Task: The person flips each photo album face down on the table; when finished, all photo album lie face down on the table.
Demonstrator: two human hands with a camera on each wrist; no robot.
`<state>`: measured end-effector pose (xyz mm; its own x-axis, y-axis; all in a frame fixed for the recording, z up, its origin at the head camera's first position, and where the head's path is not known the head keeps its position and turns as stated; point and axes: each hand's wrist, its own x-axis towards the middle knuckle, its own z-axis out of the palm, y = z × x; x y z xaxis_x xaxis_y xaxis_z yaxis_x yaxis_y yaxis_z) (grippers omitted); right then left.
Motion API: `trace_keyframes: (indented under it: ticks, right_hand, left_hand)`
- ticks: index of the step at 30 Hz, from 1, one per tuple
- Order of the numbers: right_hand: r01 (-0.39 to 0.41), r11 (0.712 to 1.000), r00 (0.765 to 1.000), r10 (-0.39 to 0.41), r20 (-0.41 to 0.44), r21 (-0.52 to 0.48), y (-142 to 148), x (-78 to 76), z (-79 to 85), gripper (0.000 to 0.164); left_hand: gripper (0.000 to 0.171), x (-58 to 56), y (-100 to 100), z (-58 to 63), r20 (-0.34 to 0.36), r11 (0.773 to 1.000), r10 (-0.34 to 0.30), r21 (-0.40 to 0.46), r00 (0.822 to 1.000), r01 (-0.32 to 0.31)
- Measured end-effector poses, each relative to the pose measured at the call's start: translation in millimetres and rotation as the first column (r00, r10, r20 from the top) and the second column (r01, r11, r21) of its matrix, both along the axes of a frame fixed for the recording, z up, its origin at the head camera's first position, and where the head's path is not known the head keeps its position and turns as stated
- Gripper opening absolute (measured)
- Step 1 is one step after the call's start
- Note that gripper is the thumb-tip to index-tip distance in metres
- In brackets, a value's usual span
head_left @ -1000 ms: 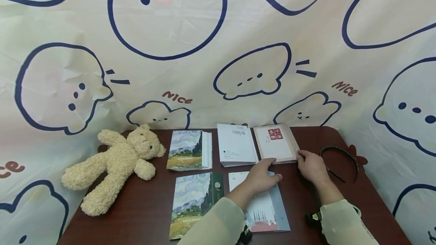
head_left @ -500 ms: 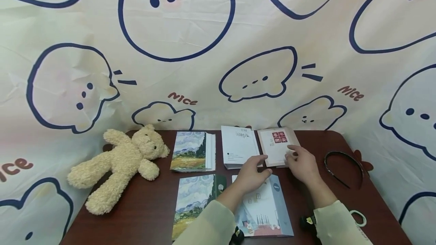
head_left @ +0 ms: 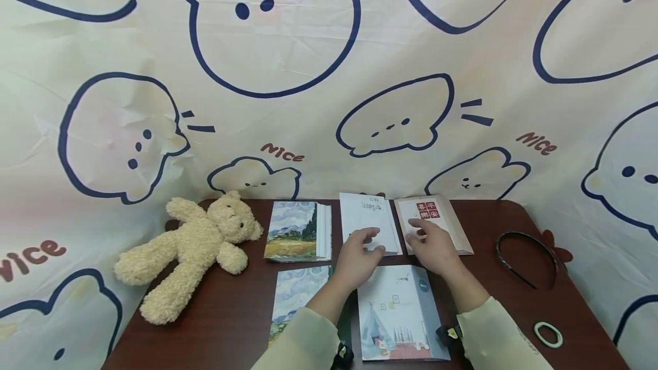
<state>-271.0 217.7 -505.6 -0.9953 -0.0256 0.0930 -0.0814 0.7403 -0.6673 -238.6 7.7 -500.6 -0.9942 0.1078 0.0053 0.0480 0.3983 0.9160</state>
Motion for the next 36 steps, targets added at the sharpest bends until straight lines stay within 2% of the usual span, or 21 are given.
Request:
trace_keyframes:
  ticks: [7, 14, 23, 27, 36]
  right_hand:
    - [-0.031, 0.999, 0.999, 0.031, 0.025, -0.008, -22, -1.7, 4.3, 0.047]
    - [-0.066, 0.998, 0.997, 0.065, 0.053, 0.017, -34, -5.4, 3.1, 0.054]
    - [-0.095, 0.994, 0.990, 0.089, 0.108, 0.055, -36, -5.8, -4.2, 0.065]
    - [-0.109, 0.992, 0.989, 0.102, 0.110, 0.059, -41, -6.3, -6.4, 0.067]
    - [-0.159, 0.983, 0.983, 0.148, 0.113, 0.094, -54, -13.2, -14.7, 0.072]
  left_hand:
    - [0.039, -5.4, -18, -1.3, -0.057, 0.996, 0.092, 0.003, 0.994, -0.092]
    - [0.046, -10.9, -28, -4.2, -0.032, 0.987, 0.160, 0.027, 0.987, -0.160]
    - [0.067, -10.7, -31, -12.5, 0.072, 0.976, 0.166, 0.131, 0.983, -0.175]
    - [0.074, -11.8, -35, -15.6, 0.121, 0.970, 0.132, 0.187, 0.984, -0.153]
    - [0.081, -15.3, -40, -17.8, 0.197, 0.968, 0.115, 0.197, 0.974, -0.154]
